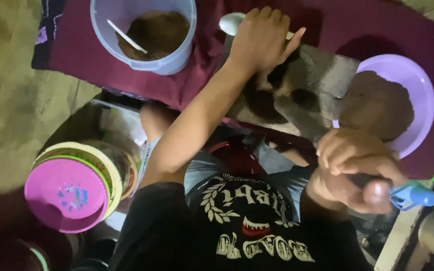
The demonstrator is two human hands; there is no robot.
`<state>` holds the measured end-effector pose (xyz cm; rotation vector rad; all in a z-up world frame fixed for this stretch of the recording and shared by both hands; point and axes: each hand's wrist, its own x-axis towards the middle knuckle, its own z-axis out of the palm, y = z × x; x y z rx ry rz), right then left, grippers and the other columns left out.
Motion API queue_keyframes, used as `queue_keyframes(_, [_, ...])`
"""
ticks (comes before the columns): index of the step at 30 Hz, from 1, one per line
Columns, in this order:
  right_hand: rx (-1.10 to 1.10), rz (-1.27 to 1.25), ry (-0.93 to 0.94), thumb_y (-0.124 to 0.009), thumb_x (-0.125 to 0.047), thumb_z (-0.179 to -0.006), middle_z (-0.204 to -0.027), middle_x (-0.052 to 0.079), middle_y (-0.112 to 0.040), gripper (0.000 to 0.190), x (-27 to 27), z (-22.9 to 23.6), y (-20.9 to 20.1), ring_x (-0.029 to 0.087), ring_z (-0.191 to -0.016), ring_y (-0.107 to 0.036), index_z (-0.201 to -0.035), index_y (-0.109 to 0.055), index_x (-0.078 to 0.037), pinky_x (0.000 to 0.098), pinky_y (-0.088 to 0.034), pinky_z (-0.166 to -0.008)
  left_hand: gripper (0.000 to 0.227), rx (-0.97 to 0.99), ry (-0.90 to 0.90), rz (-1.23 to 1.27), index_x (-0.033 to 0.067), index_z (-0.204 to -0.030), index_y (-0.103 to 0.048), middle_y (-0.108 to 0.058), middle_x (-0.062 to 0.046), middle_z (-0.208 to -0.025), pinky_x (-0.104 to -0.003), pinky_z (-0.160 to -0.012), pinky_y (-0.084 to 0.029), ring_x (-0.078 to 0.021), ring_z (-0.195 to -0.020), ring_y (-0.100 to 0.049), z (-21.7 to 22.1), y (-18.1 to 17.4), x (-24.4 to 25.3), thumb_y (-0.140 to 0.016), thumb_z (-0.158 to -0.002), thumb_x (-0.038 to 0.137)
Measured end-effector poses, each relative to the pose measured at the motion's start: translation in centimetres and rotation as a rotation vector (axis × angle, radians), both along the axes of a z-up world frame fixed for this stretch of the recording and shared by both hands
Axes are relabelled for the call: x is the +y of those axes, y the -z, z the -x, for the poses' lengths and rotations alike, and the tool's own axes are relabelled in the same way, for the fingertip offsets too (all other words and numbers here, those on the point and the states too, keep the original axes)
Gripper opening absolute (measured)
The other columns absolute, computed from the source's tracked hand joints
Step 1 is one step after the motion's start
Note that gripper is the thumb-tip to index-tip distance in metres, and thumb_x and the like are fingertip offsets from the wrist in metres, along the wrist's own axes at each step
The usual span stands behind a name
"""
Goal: Grinding a dark powder on a stone slab using a stone pestle and a spoon.
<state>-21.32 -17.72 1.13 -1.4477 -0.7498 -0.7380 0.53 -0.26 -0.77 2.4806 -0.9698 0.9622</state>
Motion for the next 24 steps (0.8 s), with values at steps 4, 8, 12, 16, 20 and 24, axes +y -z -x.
queue_keyframes(4, [0.311, -0.616, -0.422, -0.040, -0.023, -0.105, -0.081, -0.004, -0.056, 0.023, 0.4, -1.6, 5.5, 0.014, -0.071, -0.052, -0.101, -0.062, -0.016, 0.0320, -0.043, -0.072, 0.058, 0.051, 0.018, -0.002, 0.0127, -0.069, -0.064, -0.063, -0.007, -0.066, -0.040, -0.056, -0.043, -0.0261, -0.060, -0.059, 0.1, -0.4, 0.0, -0.040, -0.104, 0.053])
queue_keyframes(8, [0.246, -0.235, -0.051, -0.047, -0.034, -0.106, -0.054, 0.005, -0.043, 0.038, 5.4, -3.5, -1.9, 0.020, -0.045, -0.039, -0.077, -0.049, -0.009, 0.0342, -0.037, -0.048, 0.058, 0.076, 0.024, 0.002, 0.0118, -0.069, -0.064, -0.063, -0.007, -0.066, -0.041, -0.056, -0.043, -0.0266, -0.059, -0.058, 0.0, -0.5, -0.1, -0.041, -0.104, 0.052])
queue_keyframes(12, [0.298, -0.233, -0.079, -0.042, -0.035, -0.107, -0.069, -0.001, -0.051, 0.032, 4.6, -1.4, -5.2, 0.017, -0.058, -0.050, -0.091, -0.062, -0.015, 0.0333, -0.041, -0.056, 0.059, 0.100, 0.020, -0.007, 0.0120, -0.069, -0.065, -0.063, -0.006, -0.066, -0.040, -0.056, -0.043, -0.0258, -0.059, -0.058, 0.0, -0.4, 0.0, -0.039, -0.104, 0.052])
queue_keyframes(16, [0.131, -0.683, -0.417, -0.049, -0.016, -0.097, -0.076, -0.006, -0.056, 0.016, -1.1, -0.7, 2.9, 0.007, -0.058, -0.047, -0.092, -0.064, -0.014, 0.0240, -0.042, -0.058, 0.056, 0.055, 0.021, -0.003, 0.0125, -0.070, -0.064, -0.064, -0.008, -0.067, -0.042, -0.055, -0.043, -0.0279, -0.061, -0.060, -0.1, 0.0, -0.3, -0.043, -0.103, 0.052])
queue_keyframes(20, [0.189, -0.387, 0.061, -0.048, -0.029, -0.104, -0.048, 0.009, -0.035, 0.041, 4.8, -5.7, -2.0, 0.020, -0.039, -0.032, -0.071, -0.046, -0.004, 0.0347, -0.031, -0.042, 0.057, 0.064, 0.008, -0.026, 0.0128, -0.071, -0.068, -0.066, -0.007, -0.068, -0.041, -0.058, -0.044, -0.0271, -0.062, -0.061, -0.6, 0.3, -0.4, -0.042, -0.104, 0.052])
queue_keyframes(24, [0.192, -0.356, 0.056, -0.046, -0.028, -0.105, -0.048, 0.008, -0.036, 0.042, 4.2, -5.0, -2.5, 0.020, -0.039, -0.035, -0.070, -0.045, -0.003, 0.0340, -0.035, -0.043, 0.058, 0.069, 0.012, -0.039, 0.0131, -0.068, -0.066, -0.065, -0.006, -0.065, -0.042, -0.055, -0.044, -0.0270, -0.059, -0.060, -0.2, -0.2, -0.3, -0.042, -0.104, 0.052])
